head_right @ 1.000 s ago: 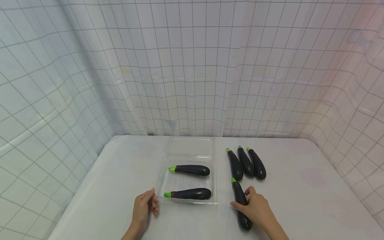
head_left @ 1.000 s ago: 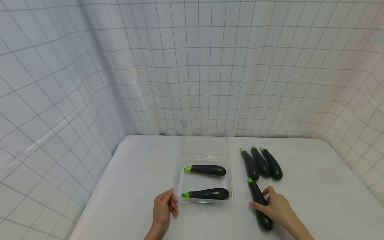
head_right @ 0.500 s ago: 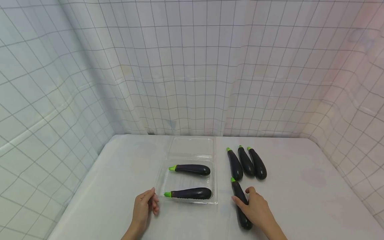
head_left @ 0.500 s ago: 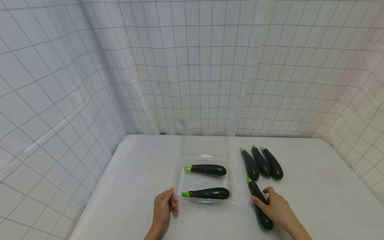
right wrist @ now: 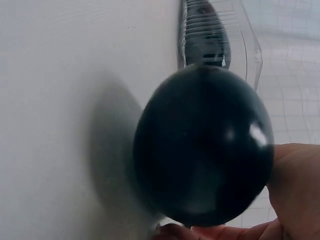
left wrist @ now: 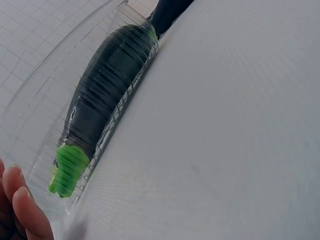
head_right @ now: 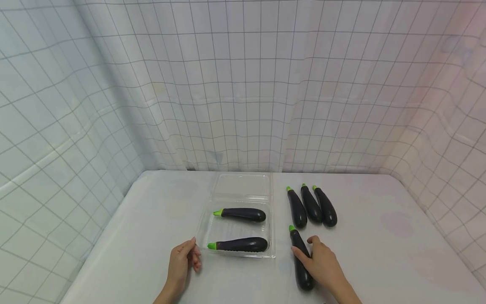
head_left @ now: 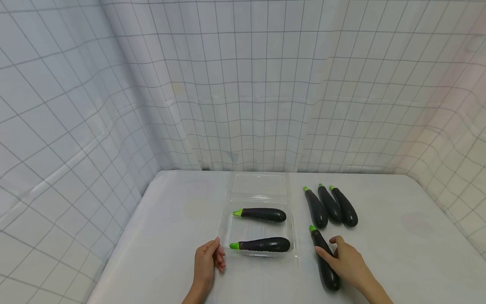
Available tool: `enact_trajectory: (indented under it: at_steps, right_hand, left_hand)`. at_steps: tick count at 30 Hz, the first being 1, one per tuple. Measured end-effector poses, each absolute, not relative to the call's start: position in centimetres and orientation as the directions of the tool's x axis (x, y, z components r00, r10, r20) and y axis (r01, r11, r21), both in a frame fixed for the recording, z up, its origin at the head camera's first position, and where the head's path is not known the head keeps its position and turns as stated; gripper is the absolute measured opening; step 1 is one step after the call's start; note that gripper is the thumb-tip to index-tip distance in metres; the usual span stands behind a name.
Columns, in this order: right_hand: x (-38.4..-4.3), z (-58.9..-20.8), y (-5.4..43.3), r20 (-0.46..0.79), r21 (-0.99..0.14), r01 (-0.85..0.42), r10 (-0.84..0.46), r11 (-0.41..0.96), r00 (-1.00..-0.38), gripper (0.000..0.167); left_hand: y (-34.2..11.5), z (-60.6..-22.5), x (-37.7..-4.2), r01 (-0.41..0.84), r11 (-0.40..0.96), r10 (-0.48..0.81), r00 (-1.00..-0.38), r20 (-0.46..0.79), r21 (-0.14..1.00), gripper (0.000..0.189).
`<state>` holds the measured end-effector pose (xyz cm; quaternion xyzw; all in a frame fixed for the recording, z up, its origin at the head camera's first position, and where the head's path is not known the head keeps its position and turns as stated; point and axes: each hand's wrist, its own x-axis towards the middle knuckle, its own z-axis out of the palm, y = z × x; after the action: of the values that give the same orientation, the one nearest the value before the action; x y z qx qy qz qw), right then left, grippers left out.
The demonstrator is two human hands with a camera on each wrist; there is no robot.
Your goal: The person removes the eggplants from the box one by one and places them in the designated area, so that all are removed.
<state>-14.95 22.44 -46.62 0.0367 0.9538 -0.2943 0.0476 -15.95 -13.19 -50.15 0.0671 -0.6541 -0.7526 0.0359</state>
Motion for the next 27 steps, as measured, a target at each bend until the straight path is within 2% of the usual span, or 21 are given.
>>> enact_trajectory:
  at_steps: [6, 10, 19, 27]
  right_hand:
    - [-14.9, -46.6, 22.5, -0.087, -0.555, 0.081, 0.038, 0.828, -0.995, 0.064]
    - [-14.8, -46.4, 22.9, -0.094, -0.545, 0.085, 0.039, 0.834, -0.995, 0.062]
    - [-14.9, -46.1, 23.8, -0.145, -0.524, 0.122, 0.053, 0.843, -0.988, 0.065]
    - [-14.9, -46.3, 23.6, -0.16, -0.523, 0.143, 0.068, 0.84, -0.985, 0.076]
  left_hand:
    - [-13.2, -50.1, -15.9, -0.031, -0.147, -0.138, -0.989, -0.052, 0.989, 0.046]
    - [-13.2, -50.0, -15.9, -0.034, -0.137, -0.141, -0.989, -0.054, 0.99, 0.047]
    - [-13.2, -49.8, -16.0, -0.03, -0.136, -0.141, -0.989, -0.049, 0.99, 0.048]
    - [-13.1, -49.9, -15.9, -0.044, -0.135, -0.144, -0.988, -0.064, 0.99, 0.047]
